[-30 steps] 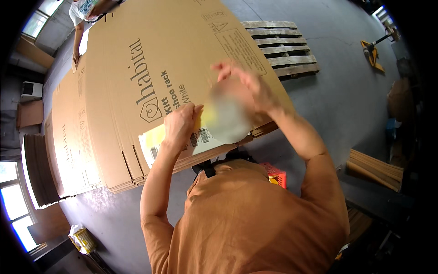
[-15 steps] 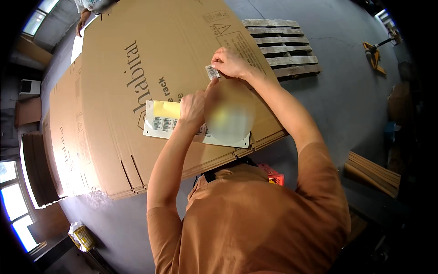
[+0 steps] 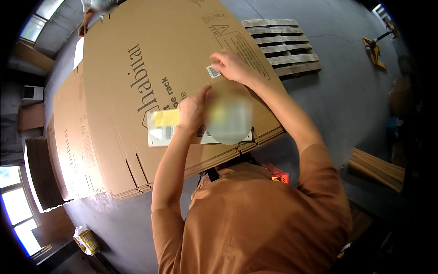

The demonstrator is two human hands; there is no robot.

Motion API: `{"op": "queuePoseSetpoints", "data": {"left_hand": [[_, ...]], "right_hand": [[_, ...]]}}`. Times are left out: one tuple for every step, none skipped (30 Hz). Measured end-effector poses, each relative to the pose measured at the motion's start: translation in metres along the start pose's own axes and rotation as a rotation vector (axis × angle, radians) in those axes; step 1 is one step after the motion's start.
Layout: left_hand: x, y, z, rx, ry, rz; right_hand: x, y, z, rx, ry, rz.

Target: The person applies barcode stickers to a stack of large cardboard boxes. They peel individual labels from a sheet and press them onto the top surface of the boxes, working through the stack one by one.

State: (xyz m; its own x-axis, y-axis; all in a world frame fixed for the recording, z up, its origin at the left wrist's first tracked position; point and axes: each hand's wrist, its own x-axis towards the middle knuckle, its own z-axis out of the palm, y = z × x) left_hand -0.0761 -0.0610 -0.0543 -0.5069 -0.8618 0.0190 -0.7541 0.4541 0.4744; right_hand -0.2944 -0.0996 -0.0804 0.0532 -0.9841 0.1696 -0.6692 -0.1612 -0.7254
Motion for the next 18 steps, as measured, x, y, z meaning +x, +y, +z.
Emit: {"op": "queuePoseSetpoints", "data": {"left_hand": [[-0.013, -0.002, -0.006, -0.052, 0.014, -0.082], [-0.022, -0.006, -0.005, -0.036, 0.084, -0.062], [-0.03, -0.004, -0.009, -0.049, 0.104, -0.074], [-0.037, -0.003, -0.015, -0.058, 0.125, -0.086], [-0.039, -0.004, -0.016, -0.029, 0.145, -0.073], [-0.042, -0.006, -0.016, 0.001, 0.166, -0.06], [-0.045, -0.006, -0.016, 0.029, 0.189, -0.045], [-0.048, -0.006, -0.017, 0.049, 0.194, -0.042], [-0.051, -0.006, -0.019, 0.069, 0.2, -0.04], [-0.056, -0.006, -0.02, 0.087, 0.207, -0.039], [-0.061, -0.006, -0.021, 0.097, 0.204, -0.031], [-0.066, -0.007, -0.021, 0.107, 0.202, -0.023], [-0.069, -0.006, -0.021, 0.116, 0.2, -0.016], [-0.073, -0.005, -0.021, 0.145, 0.174, -0.034], [-0.076, -0.003, -0.022, 0.174, 0.147, -0.053], [-0.081, -0.003, -0.023, 0.205, 0.121, -0.076], [-0.087, -0.006, -0.02, 0.226, 0.127, -0.06], [-0.094, -0.013, -0.015, 0.248, 0.133, -0.045]], "right_hand": [[-0.017, -0.031, -0.01, -0.019, -0.129, -0.044], [-0.039, -0.051, -0.019, 0.002, -0.193, -0.104], [-0.059, -0.066, -0.025, 0.028, -0.252, -0.163], [-0.077, -0.081, -0.028, -0.004, -0.29, -0.148], [-0.092, -0.084, -0.027, -0.127, -0.302, -0.238], [-0.103, -0.087, -0.026, -0.25, -0.314, -0.328], [-0.111, -0.09, -0.022, -0.294, -0.266, -0.367], [-0.117, -0.094, -0.019, -0.338, -0.217, -0.406], [-0.122, -0.098, -0.016, -0.382, -0.169, -0.446], [-0.126, -0.104, -0.015, -0.416, -0.126, -0.466], [-0.13, -0.111, -0.013, -0.45, -0.085, -0.487], [-0.134, -0.117, -0.011, -0.484, -0.043, -0.508], [-0.137, -0.121, -0.009, -0.476, -0.02, -0.522], [-0.14, -0.123, -0.006, -0.468, 0.002, -0.536], [-0.144, -0.126, -0.004, -0.46, 0.024, -0.55], [-0.147, -0.132, -0.003, -0.352, 0.011, -0.476], [-0.151, -0.138, -0.005, -0.245, -0.002, -0.401], [-0.153, -0.145, -0.008, -0.139, -0.015, -0.326]]}}
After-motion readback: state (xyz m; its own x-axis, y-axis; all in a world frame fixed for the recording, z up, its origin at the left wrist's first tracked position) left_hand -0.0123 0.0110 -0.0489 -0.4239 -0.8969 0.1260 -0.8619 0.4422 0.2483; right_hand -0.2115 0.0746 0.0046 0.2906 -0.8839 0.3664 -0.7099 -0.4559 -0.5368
